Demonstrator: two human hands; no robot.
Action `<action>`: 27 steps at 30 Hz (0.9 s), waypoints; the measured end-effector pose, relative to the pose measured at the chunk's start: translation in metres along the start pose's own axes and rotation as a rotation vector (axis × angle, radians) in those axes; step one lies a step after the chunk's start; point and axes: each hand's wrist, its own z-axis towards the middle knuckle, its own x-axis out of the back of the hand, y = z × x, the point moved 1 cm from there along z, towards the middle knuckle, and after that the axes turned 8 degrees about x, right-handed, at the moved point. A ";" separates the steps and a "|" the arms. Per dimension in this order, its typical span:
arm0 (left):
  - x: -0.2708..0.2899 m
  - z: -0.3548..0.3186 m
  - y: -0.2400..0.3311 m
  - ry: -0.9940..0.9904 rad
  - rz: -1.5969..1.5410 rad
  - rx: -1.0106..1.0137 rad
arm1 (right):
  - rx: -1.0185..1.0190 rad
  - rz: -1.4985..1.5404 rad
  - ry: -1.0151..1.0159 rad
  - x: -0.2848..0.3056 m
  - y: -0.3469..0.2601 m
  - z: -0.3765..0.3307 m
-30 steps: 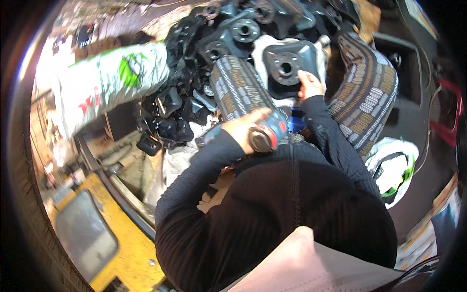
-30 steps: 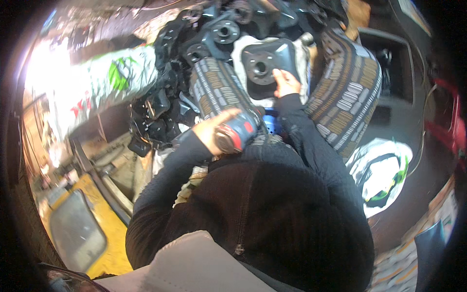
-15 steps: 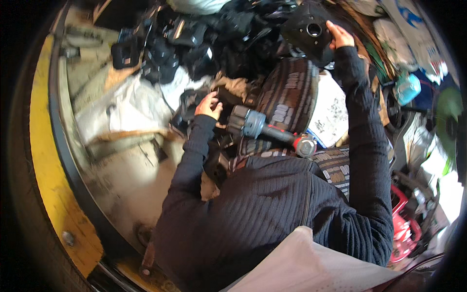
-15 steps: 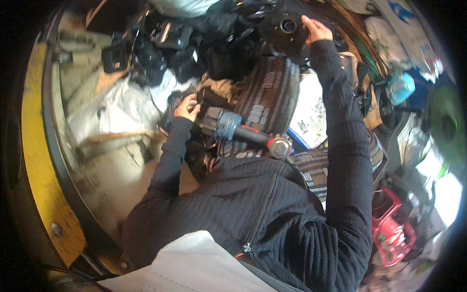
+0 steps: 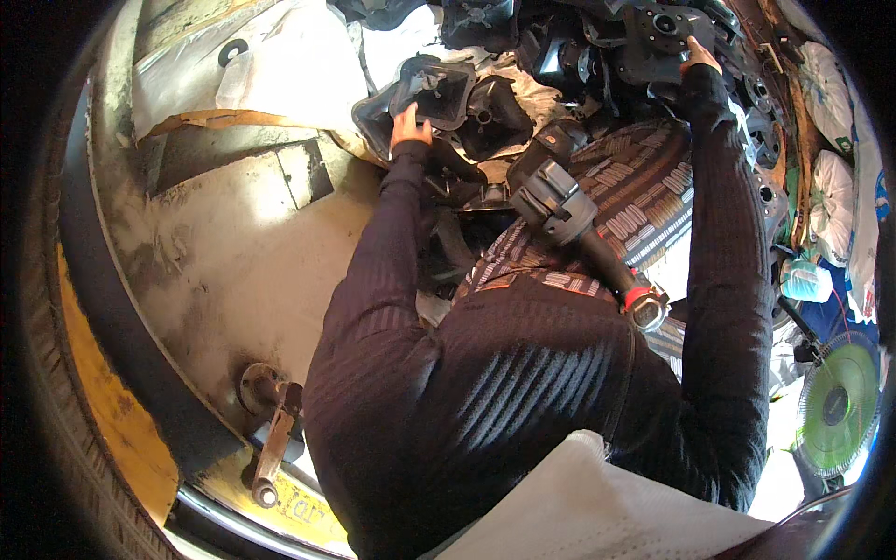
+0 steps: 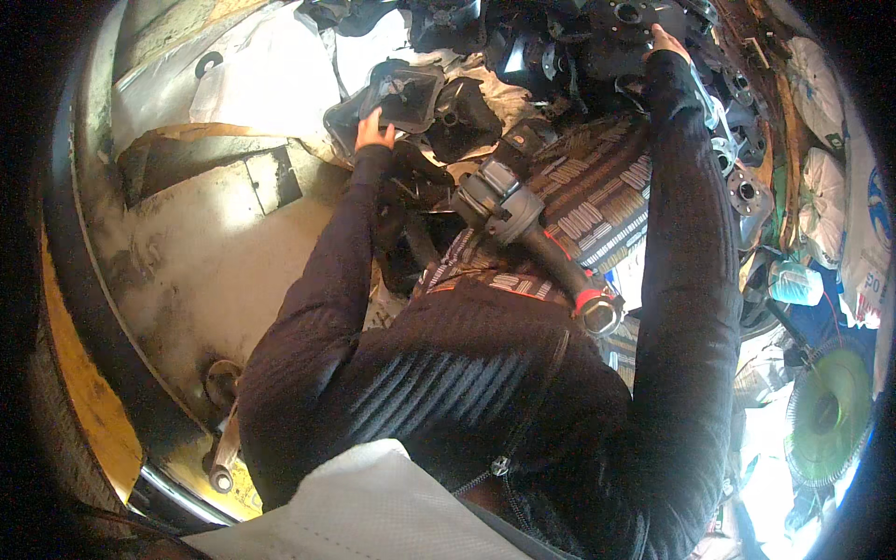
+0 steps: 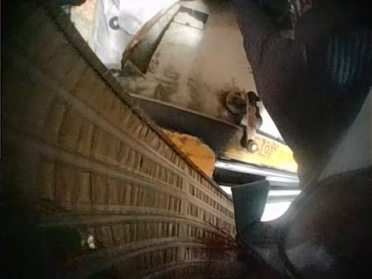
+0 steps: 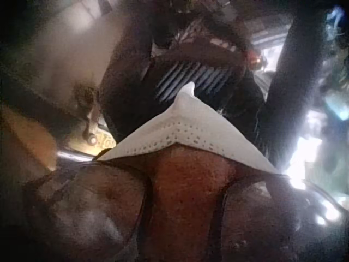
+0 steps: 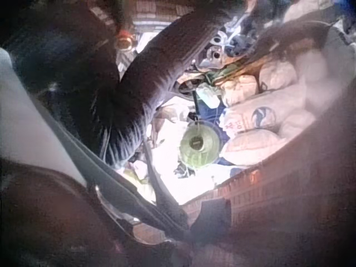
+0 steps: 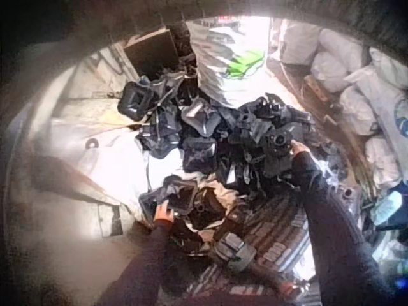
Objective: The person uses a cordless drill to make holes in black plastic parts. They repeatedly position the drill, insert a small fastener, and drill into the part while holding it steady with the other hand.
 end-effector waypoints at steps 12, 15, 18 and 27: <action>-0.060 0.041 0.039 -0.484 0.144 0.315 | 0.095 0.711 0.172 0.065 0.045 -0.160; -0.072 0.062 0.030 -0.217 0.098 0.384 | -0.033 1.123 0.205 0.078 0.102 -0.261; -0.078 0.118 0.012 -0.265 0.286 0.410 | -0.121 1.722 0.179 0.063 0.176 -0.369; -0.055 0.159 0.054 0.014 -0.918 0.311 | -0.745 1.854 0.814 0.028 0.209 -0.623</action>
